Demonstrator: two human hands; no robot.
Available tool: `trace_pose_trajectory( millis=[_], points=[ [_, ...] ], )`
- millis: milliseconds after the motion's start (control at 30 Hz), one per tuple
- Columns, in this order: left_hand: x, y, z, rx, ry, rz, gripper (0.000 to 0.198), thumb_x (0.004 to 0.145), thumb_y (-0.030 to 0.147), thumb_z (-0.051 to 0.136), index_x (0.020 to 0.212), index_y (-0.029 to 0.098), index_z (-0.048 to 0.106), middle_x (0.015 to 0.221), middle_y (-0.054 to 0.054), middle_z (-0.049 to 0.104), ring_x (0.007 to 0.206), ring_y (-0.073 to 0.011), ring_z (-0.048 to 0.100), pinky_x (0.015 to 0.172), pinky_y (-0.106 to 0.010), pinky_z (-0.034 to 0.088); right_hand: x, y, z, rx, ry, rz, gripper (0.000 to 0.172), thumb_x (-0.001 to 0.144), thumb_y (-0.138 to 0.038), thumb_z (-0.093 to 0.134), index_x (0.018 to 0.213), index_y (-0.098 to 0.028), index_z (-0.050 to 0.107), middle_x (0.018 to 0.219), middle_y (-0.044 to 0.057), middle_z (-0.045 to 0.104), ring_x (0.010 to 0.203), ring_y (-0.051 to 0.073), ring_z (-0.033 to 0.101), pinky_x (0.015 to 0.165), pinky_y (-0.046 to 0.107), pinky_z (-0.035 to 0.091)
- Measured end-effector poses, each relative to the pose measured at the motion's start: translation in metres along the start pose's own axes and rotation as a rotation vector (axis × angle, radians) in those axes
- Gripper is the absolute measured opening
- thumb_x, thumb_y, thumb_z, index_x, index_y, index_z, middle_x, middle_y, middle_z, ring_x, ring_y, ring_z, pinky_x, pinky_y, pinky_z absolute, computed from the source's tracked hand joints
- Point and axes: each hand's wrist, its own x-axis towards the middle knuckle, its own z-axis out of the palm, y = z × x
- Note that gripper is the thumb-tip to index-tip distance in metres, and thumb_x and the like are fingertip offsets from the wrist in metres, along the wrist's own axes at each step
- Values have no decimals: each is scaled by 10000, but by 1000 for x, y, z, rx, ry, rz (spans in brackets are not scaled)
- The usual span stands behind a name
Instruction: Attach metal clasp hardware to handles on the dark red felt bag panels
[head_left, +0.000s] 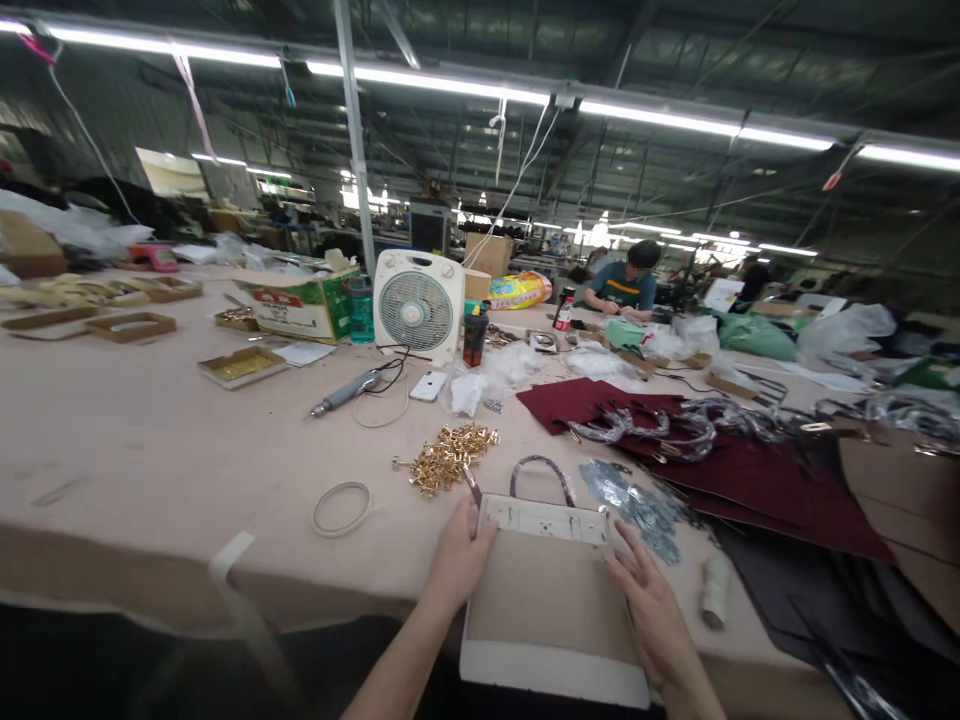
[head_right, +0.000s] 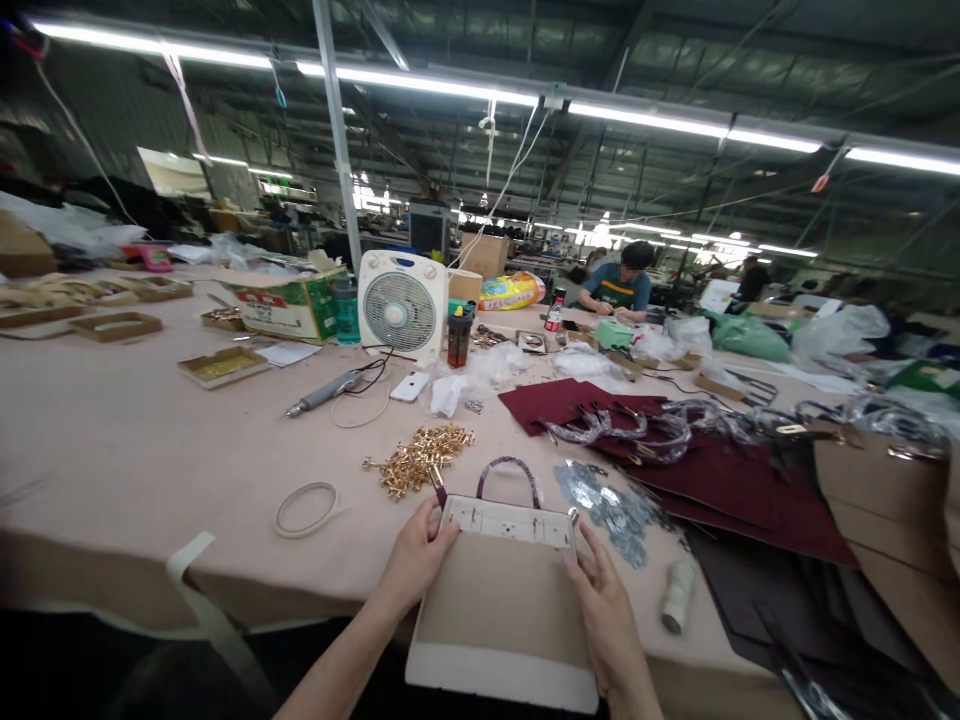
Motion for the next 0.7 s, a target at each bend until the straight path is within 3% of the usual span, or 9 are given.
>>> trace_pose_trajectory(
  millis=[100,200,333,467,600,700],
  points=[
    [2,-5,-1,81,-47,50,634,849,456,694,1411,187,578,1080,-83,807,1007,-293,745,898,-380,562,9,5,0,24,75,-49,903,685,-505,925,1485,-289,568,1440,83,657,1439,306,515,1236,453,357],
    [4,-6,-4,159,-67,75,686,876,447,659,1497,194,514,1122,-79,798,1027,-294,739,905,-382,558,14,9,-2,121,75,-43,892,681,-459,935,1475,-290,565,1424,86,671,1415,304,543,1232,472,368],
    [6,-4,-4,273,-68,79,709,899,403,635,1555,214,442,1174,-83,781,1041,-285,738,927,-385,553,14,11,-2,133,84,-101,760,629,-376,962,1326,-257,686,1426,99,667,1421,318,534,1227,470,380],
    [6,-7,-1,395,77,172,685,905,331,621,1547,193,429,1384,-146,659,1191,-300,674,1013,-434,531,11,16,2,21,40,-130,658,704,-415,902,1303,-228,708,1398,112,681,1385,316,566,1204,466,412],
    [-1,-9,-1,537,203,315,652,940,307,597,1548,165,406,1510,-180,512,1391,-336,516,1098,-510,494,12,27,5,-263,162,-274,577,748,-460,812,1264,-210,750,1559,120,522,1428,347,502,1205,476,407],
    [-8,-2,0,695,255,483,514,945,206,581,1457,206,533,1599,-147,413,1425,-350,460,1156,-559,440,14,32,5,-475,197,-380,480,780,-457,734,1185,-207,798,1511,128,558,1431,363,479,1240,512,340]
  ],
)
